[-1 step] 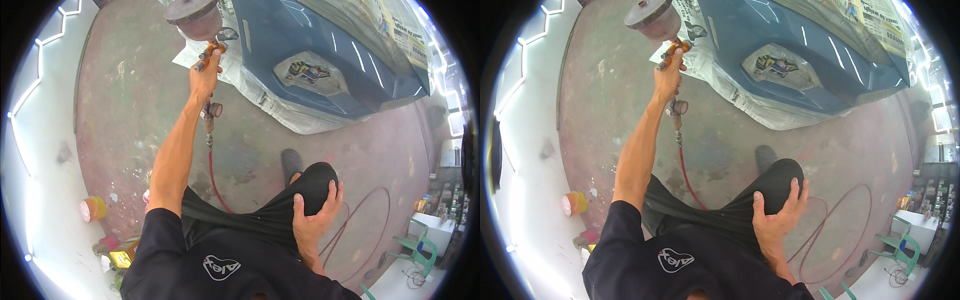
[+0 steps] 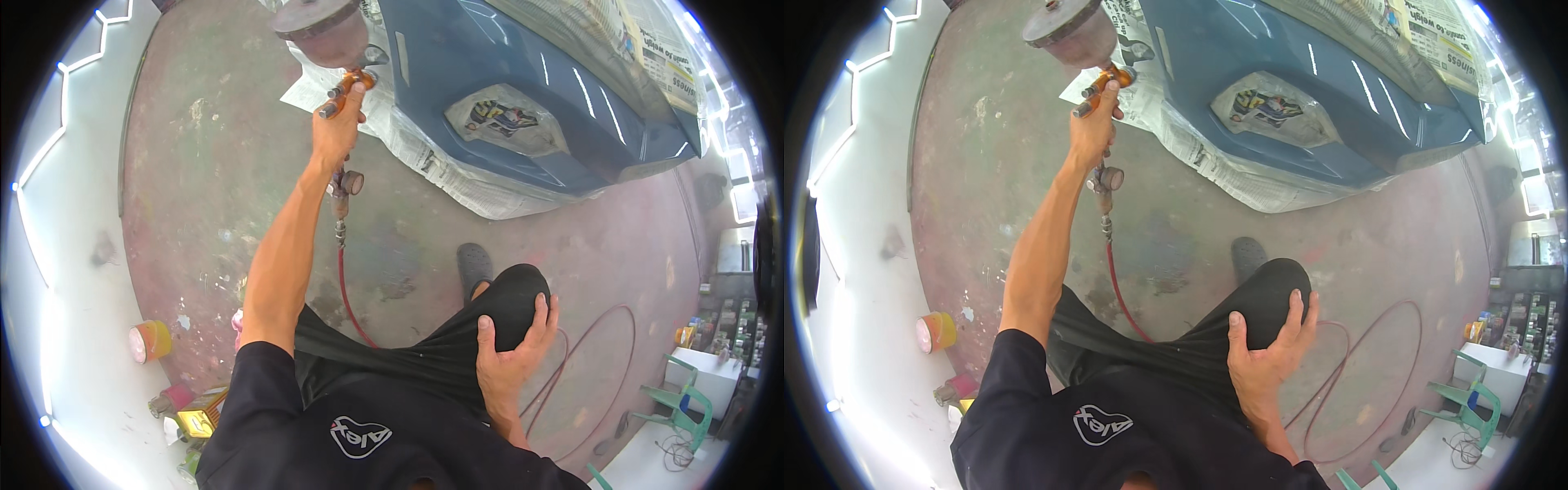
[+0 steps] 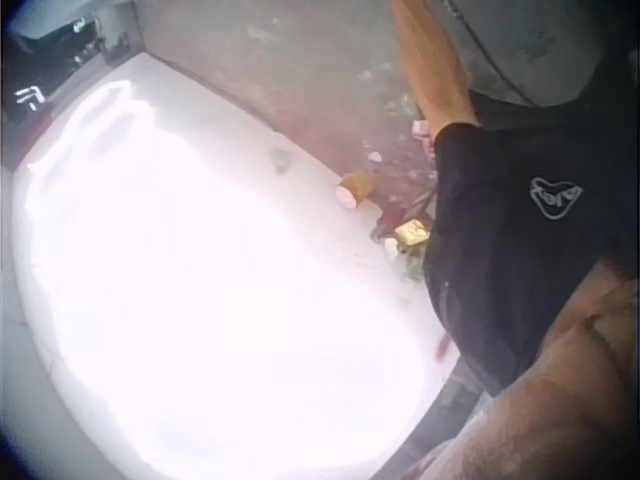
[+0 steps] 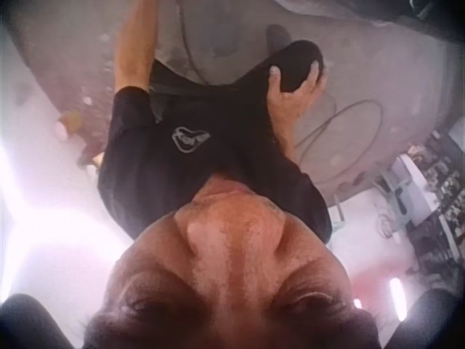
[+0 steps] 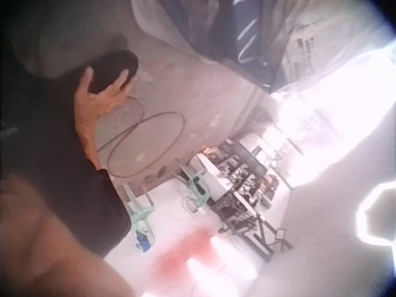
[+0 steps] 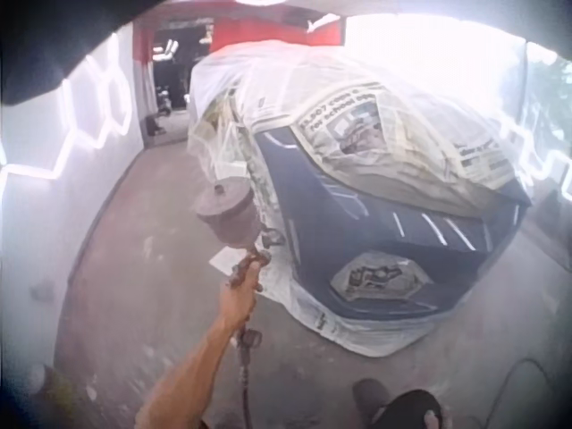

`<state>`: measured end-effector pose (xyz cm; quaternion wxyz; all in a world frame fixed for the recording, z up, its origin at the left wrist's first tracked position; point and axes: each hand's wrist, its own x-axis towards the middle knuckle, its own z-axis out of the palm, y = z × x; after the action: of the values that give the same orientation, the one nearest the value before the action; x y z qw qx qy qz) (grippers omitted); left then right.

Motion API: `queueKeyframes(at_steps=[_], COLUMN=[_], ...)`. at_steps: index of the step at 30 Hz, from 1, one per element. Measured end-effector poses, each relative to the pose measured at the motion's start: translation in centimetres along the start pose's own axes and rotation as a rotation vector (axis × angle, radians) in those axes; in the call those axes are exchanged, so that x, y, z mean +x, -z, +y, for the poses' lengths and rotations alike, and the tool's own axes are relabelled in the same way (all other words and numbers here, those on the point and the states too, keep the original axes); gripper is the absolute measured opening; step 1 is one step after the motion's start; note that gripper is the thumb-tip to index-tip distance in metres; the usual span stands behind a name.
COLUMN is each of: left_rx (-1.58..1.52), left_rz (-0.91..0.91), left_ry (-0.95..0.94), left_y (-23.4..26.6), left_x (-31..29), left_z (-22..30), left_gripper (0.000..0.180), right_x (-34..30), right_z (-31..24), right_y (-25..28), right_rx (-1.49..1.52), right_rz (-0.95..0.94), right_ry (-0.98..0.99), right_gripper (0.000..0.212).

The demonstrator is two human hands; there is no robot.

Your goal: The person uses a spray gun to apply paint to a car bumper that is masked with newspaper and plastic. They move around the bumper to cover different areas, then walk to a workbench to pour paint from cans into the spray gun's cup and stir the mixture.

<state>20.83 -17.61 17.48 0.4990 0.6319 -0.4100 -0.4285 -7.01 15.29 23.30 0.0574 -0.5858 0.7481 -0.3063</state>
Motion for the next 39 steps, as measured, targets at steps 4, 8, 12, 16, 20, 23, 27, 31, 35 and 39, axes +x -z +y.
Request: queueKeyframes(at_steps=[4, 8, 12, 16, 20, 23, 27, 31, 35, 39], left_rx=[0.003, -0.08, -0.055, -0.023, -0.067, -0.092, -0.09, -0.049, -0.037, -0.188], left_rz=[-0.143, -0.351, -0.332, -0.142, 0.0, 0.104, 0.039, -0.129, -0.303, -0.458], left_ry=[-0.07, 0.057, 0.03, -0.024, -0.083, -0.156, -0.138, -0.069, -0.019, -0.007], left_y=[-1.7, -2.5, -2.4, -0.5, 1.5, 1.9, 1.5, -0.3, -1.6, -1.7], left_x=[-2.8, -4.9, -4.0, -0.1, 3.6, 4.3, 2.3, -1.5, -4.4, -5.1], left_z=[0.3, 1.3, 2.3, 2.4, 3.1, 4.2, 5.4, 6.2, 6.5, 6.1], left_gripper=[0.057, 0.053, 0.051, 0.051, 0.052, 0.056, 0.057, 0.055, 0.051, 0.049], right_x=[0.2, 0.7, 0.8, 0.6, 0.4, 0.4, 0.7, 0.9, 0.8, 0.6], right_z=[-0.2, -0.3, 0.0, -0.2, -0.1, -0.1, -0.3, -0.2, -0.2, 0.0], right_y=[-0.2, -1.0, -1.2, -1.0, -0.9, -0.7, -0.8, -1.1, -1.2, -1.2], right_rx=[0.01, 0.022, 0.052, 0.063, 0.065, 0.047, 0.025, 0.027, 0.025, 0.025], right_rz=[-0.006, -0.01, 0.005, -0.013, -0.018, -0.022, -0.037, -0.025, -0.016, -0.011], right_ry=[-0.007, -0.003, 0.012, -0.007, -0.027, -0.025, -0.031, -0.021, -0.008, 0.0], right_gripper=[0.088, 0.088, 0.088, 0.088, 0.089, 0.089, 0.089, 0.09, 0.09, 0.089])
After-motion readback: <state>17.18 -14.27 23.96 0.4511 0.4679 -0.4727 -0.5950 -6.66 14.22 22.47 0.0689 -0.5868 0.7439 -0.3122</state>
